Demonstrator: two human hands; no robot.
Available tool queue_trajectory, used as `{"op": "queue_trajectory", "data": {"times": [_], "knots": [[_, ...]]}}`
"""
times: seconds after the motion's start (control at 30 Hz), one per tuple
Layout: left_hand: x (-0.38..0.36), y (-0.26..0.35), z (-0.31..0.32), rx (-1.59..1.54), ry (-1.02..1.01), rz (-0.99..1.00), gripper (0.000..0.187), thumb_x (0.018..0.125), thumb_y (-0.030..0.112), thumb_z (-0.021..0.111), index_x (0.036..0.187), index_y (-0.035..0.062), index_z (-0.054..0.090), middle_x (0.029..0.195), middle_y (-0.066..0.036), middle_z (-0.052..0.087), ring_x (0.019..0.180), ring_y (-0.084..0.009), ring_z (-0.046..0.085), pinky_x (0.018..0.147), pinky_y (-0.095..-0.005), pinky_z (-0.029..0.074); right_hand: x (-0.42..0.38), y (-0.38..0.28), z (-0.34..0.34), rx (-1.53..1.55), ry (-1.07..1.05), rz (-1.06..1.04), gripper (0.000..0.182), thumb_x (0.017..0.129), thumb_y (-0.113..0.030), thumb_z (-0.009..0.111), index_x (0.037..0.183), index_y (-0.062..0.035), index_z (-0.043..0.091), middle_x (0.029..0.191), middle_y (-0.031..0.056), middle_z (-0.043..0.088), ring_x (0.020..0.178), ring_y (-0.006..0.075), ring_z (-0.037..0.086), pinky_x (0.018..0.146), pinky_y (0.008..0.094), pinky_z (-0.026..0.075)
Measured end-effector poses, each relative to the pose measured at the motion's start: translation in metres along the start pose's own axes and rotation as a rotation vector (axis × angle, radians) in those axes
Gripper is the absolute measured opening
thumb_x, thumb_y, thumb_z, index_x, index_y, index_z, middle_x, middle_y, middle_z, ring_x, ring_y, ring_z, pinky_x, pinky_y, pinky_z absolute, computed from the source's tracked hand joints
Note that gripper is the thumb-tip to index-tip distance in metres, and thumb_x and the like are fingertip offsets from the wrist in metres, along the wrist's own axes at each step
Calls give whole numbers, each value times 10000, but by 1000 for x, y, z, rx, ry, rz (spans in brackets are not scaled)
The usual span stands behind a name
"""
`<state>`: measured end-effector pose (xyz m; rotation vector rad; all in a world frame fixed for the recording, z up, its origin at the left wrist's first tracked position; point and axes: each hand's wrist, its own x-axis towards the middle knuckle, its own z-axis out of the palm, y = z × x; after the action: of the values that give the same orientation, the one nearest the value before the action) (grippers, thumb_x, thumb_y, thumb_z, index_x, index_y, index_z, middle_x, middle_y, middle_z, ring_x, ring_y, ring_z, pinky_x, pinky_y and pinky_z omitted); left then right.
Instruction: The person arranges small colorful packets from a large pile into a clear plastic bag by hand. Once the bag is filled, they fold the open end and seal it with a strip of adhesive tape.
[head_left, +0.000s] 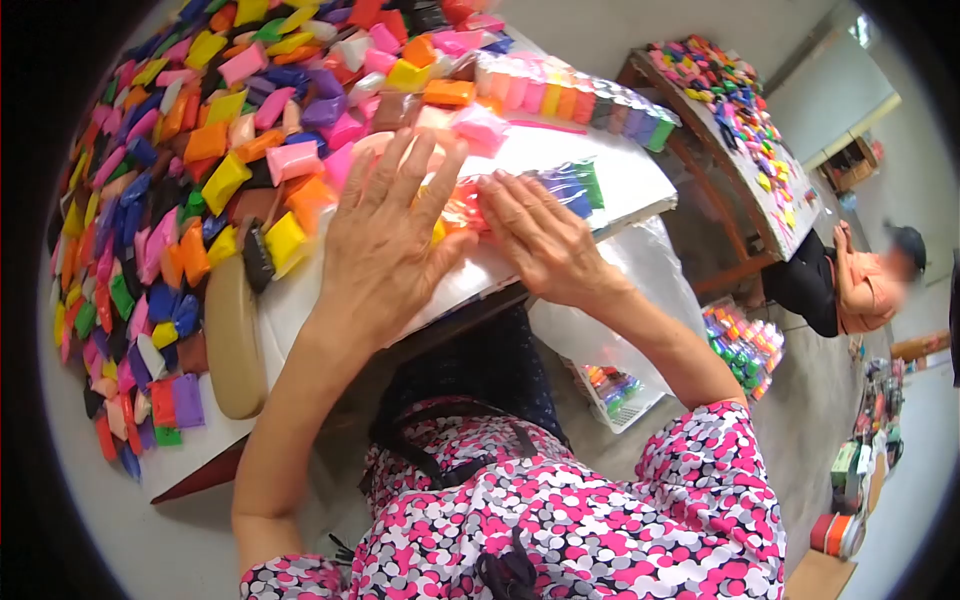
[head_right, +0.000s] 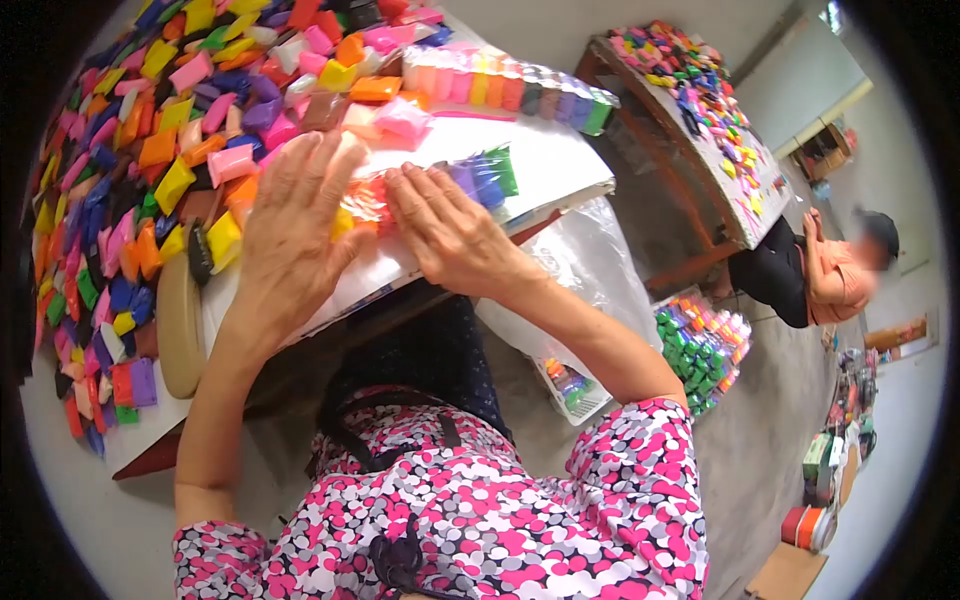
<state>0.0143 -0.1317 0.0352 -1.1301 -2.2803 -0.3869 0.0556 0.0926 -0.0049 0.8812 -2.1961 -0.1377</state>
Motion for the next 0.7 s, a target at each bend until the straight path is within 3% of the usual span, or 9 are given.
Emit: {"op": "queue_trajectory", "data": {"times": [0.07,0.17,0.2,0.3,0.33,0.4,0.5,0.53,0.7], "knots": [[-2,-6,26,49,-108,20,745,818,375,697,1461,134,407,1435,-138,395,1323,-312,370,1129,-496,248,3,3,2,23,24,-5,381,818,-137,596,1110,104,638,1234,236,593,1159,362,593,983,449,489],[-5,-3,28,79,-110,14,734,815,390,696,1454,154,421,1426,-137,408,1306,-312,391,1129,-505,250,20,6,-11,192,40,137,374,853,-193,613,1135,53,638,1136,201,619,1061,342,615,904,413,506],[-5,0,28,122,-106,2,753,805,418,698,1455,158,420,1430,-129,405,1300,-301,397,1109,-499,261,31,9,-6,131,122,195,460,886,-337,618,1202,-3,611,1101,165,615,1024,332,602,908,440,467],[-7,-3,26,60,-91,-8,771,796,420,709,1459,159,412,1412,-120,419,1272,-296,414,1073,-484,284,34,-2,17,-5,40,364,575,893,-450,591,1291,-35,565,1142,167,605,1102,354,569,1009,524,385],[-8,-5,23,40,-108,-44,777,794,414,713,1460,155,407,1404,-118,424,1259,-296,420,1066,-479,285,29,-6,16,33,-74,457,678,888,-519,564,1336,-12,525,1245,195,575,1205,374,516,1072,562,307],[-13,-6,18,-10,-144,-128,790,790,401,722,1462,145,395,1386,-113,434,1234,-295,431,1051,-469,288,15,-5,14,-25,-91,505,713,889,-516,565,1365,9,490,1307,207,548,1262,381,478,1099,560,280],[-21,-13,23,40,-46,-82,805,798,389,718,1469,113,369,1361,-113,447,1208,-298,434,1057,-466,280,-4,-3,9,-56,-126,605,749,896,-508,559,1382,51,451,1399,215,496,1352,371,412,1136,552,231],[-24,-16,23,42,-102,-116,784,846,375,680,1475,59,334,1409,-143,419,1285,-344,380,1118,-484,235,-8,-2,7,-75,-119,627,742,902,-505,554,1381,53,454,1399,216,496,1356,368,410,1138,551,227],[-41,-18,16,11,-97,-224,865,862,374,662,1535,72,210,1543,-150,273,1427,-359,230,1189,-490,127,-26,5,-5,-134,-160,695,704,949,-500,498,1401,36,441,1451,217,444,1382,359,384,1142,575,198]]}}
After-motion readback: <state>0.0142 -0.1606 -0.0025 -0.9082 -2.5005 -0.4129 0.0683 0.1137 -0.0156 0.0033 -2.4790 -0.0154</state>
